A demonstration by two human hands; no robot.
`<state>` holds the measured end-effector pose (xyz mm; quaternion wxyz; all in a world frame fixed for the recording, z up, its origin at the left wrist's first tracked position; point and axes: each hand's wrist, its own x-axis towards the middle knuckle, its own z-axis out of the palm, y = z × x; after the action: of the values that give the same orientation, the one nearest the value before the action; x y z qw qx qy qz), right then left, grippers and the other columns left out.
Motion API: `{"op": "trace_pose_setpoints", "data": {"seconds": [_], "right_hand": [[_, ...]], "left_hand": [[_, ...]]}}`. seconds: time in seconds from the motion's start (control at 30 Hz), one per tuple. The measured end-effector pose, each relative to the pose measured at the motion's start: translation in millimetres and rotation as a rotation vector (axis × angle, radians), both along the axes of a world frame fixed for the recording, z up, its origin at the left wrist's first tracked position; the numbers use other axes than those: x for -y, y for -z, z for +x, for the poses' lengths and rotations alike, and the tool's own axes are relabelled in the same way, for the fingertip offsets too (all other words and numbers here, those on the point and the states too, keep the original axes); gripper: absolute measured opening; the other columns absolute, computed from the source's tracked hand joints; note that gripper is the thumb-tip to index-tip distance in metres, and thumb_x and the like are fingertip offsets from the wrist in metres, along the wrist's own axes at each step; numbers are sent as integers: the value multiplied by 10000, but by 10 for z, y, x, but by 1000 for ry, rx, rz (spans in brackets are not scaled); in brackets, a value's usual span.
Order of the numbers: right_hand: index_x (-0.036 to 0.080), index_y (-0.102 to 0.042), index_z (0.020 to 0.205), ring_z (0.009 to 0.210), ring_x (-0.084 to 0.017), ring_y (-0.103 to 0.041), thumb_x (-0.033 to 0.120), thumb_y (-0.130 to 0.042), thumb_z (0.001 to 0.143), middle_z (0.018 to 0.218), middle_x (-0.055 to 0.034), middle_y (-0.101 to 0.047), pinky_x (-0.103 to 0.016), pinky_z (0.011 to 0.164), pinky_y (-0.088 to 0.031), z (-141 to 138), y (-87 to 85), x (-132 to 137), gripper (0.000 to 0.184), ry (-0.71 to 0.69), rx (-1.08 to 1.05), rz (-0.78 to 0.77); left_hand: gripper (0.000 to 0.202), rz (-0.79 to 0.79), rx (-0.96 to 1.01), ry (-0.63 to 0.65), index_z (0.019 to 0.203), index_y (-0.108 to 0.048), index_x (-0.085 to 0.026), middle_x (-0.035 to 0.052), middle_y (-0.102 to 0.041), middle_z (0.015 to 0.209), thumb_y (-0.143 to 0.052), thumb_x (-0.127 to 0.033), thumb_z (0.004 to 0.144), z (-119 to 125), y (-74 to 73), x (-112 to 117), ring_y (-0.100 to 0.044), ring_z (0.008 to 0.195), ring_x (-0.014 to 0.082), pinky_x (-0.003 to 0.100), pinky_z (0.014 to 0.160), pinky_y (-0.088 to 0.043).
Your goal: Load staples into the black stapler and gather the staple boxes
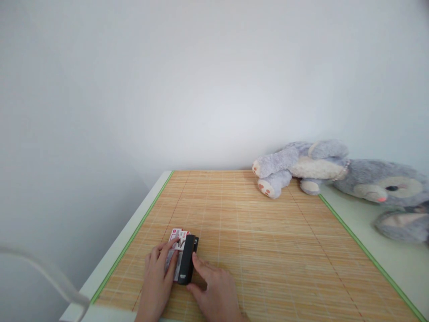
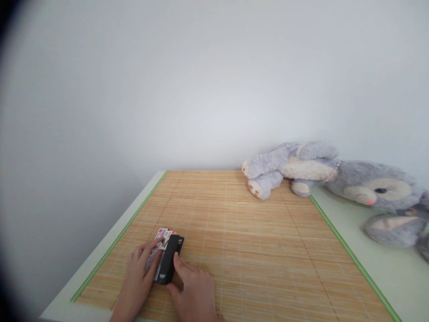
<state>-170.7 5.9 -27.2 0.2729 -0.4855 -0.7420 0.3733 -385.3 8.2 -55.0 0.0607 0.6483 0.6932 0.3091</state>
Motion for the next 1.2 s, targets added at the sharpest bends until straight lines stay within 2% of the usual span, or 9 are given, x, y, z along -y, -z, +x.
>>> {"op": "trace_pose_setpoints", "data": {"seconds": [0.27,0.33,0.43,0.5,0.57,0.63,0.8,0.97,1.2], "right_hand": [[284,-541,1516,1309,-291,-658,134,-833,746,1465,-31,-641,-443,1125,-540,65,-28,40,837,-31,-38,-21],[281,-505,1545,1296,-285,-667,156,-794,782,1466,-41,-643,-449,1118,-548,216,2,63,826,5,-73,-7],[305,-505,1547,1218,-256,-713,226,-619,940,1470,-47,-647,-443,1032,-610,635,50,70,623,200,-86,64],[300,-525,1535,1320,-269,-642,303,-554,999,1491,-58,-629,-494,1112,-551,988,76,50,537,314,-7,181],[303,-449,1586,1471,-291,-491,370,-549,1011,1577,-50,-542,-550,1188,-465,1319,109,25,587,362,144,266],[313,-360,1630,1561,-321,-339,442,-553,1009,1658,-35,-427,-601,1220,-397,1563,161,15,662,373,313,312],[356,-227,1661,1599,-377,-210,632,-466,1016,1723,0,-265,-697,1245,-235,1717,266,67,741,372,627,313],[346,-221,1656,1610,-424,-110,753,-372,995,1730,24,-215,-733,1244,-140,1607,200,88,791,389,715,251],[358,-230,1650,1605,-450,-96,770,-348,988,1733,23,-203,-756,1224,-135,1594,220,82,788,418,732,225]], "left_hand": [[436,120,-39,-25,1368,-642,-284,97,-590,1268,-467,-498,1031,-32,-24,-8,-564,1167,292,531,1039,-469],[445,199,-72,-82,1326,-669,-259,109,-593,1265,-461,-513,1026,-13,-95,57,-564,1160,304,558,1041,-459],[373,320,-87,-131,1249,-697,-249,112,-622,1246,-468,-448,1031,180,-206,206,-583,1156,302,570,1072,-437],[308,350,-55,-35,1262,-682,-259,104,-641,1246,-507,-350,1026,454,-239,283,-612,1157,268,490,1055,-481],[348,294,-108,200,1344,-641,-285,84,-669,1271,-529,-289,1015,809,-222,294,-639,1170,222,376,995,-538],[467,221,-213,369,1448,-575,-293,69,-677,1349,-597,-328,983,1172,-171,236,-642,1218,215,347,1004,-552],[718,64,-373,305,1636,-327,-308,65,-379,1685,-568,-503,989,1707,-65,19,-373,1535,329,546,1181,-423],[744,-50,-376,243,1657,-228,-362,36,-259,1730,-504,-572,998,1774,-68,-8,-257,1588,369,660,1231,-271],[753,-76,-355,223,1642,-244,-395,21,-268,1723,-537,-582,975,1770,-11,-20,-223,1591,408,748,1231,-146]]}}
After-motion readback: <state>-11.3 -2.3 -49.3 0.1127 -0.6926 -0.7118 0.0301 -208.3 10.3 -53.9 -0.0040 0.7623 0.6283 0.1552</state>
